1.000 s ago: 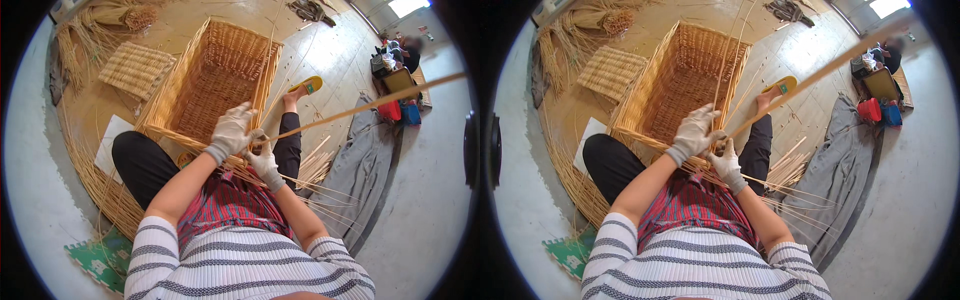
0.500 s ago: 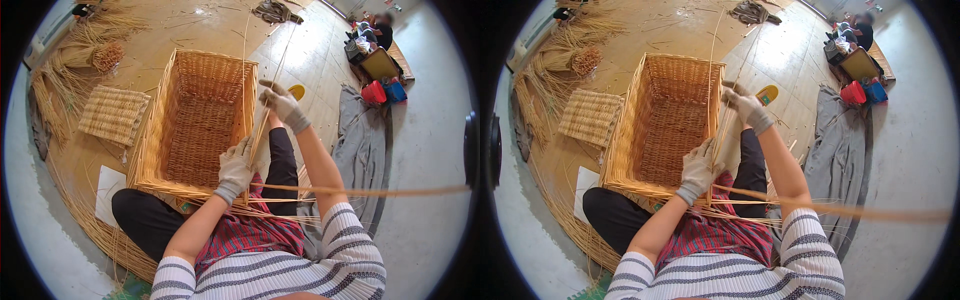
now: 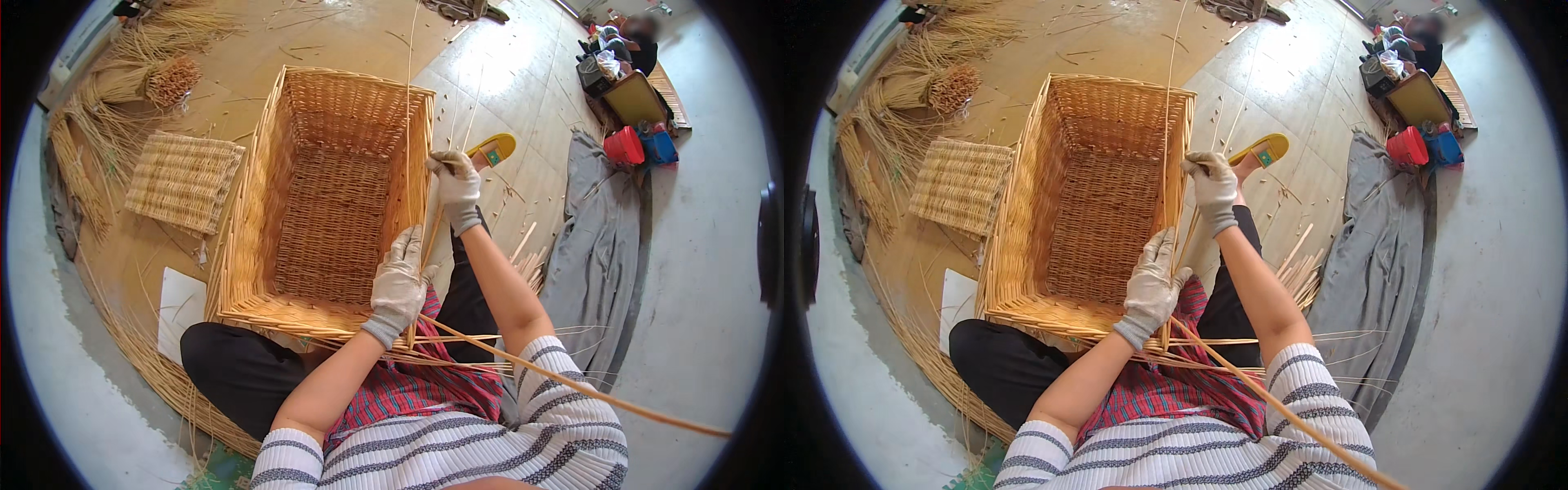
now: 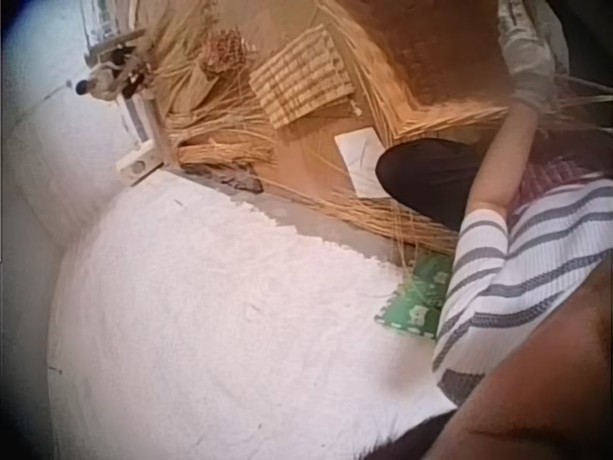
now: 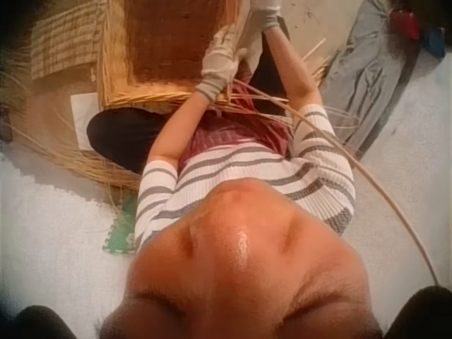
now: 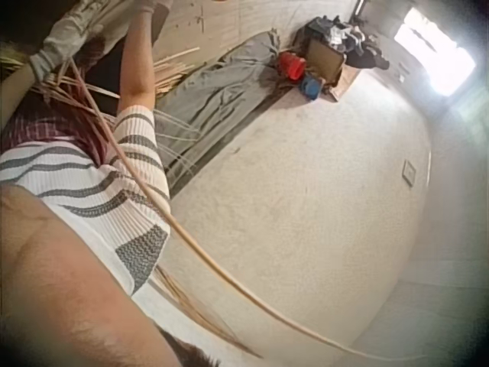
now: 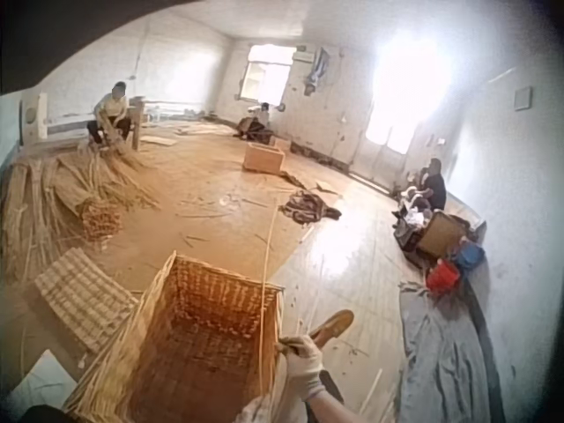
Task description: Weaving a rectangular wicker basket by hand.
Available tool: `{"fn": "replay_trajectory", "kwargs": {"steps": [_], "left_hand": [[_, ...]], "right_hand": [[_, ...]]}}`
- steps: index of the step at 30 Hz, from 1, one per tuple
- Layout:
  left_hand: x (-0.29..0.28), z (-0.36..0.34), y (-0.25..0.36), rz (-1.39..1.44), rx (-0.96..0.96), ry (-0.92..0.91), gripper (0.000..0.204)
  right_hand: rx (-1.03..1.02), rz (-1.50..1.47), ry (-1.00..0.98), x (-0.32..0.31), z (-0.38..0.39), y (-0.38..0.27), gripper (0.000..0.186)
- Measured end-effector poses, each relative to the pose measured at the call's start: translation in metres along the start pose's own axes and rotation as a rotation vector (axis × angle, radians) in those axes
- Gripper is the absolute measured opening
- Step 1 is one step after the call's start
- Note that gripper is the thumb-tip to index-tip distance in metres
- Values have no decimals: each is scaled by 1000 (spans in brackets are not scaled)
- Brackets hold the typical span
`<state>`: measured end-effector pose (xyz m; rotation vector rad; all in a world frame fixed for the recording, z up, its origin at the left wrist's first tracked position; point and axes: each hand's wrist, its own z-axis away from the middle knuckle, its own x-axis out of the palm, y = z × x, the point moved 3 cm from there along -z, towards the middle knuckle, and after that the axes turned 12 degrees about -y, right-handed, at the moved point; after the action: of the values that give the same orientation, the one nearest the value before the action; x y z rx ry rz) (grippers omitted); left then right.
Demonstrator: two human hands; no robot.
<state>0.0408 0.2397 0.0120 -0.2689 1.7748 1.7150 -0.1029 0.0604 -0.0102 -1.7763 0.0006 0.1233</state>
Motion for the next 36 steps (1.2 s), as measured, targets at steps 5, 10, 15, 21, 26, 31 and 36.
{"fn": "replay_trajectory", "kwargs": {"steps": [5, 10, 15, 21, 26, 31, 36], "left_hand": [[-7, -3, 12, -173, -78, -106, 71], [-5, -2, 7, -319, -43, -56, 71], [-4, -5, 9, -413, -58, -22, 67], [-8, -6, -2, -563, -53, 32, 67], [0, -17, 44, -647, -113, -281, 73], [-6, -20, 15, -649, -322, -410, 81], [-1, -41, -9, -724, -188, -326, 66]], "right_hand": [[-212, 504, 62, 23, 36, -36, 24], [-167, 641, -19, 26, 45, -38, 28], [-64, 238, -17, 15, 49, -21, 33], [167, -101, 76, -76, 64, -23, 54], [697, 931, -241, -288, 264, 103, 29], [939, 820, -200, -203, 479, 180, 24], [1182, 796, -210, -102, 666, 192, 24]]}}
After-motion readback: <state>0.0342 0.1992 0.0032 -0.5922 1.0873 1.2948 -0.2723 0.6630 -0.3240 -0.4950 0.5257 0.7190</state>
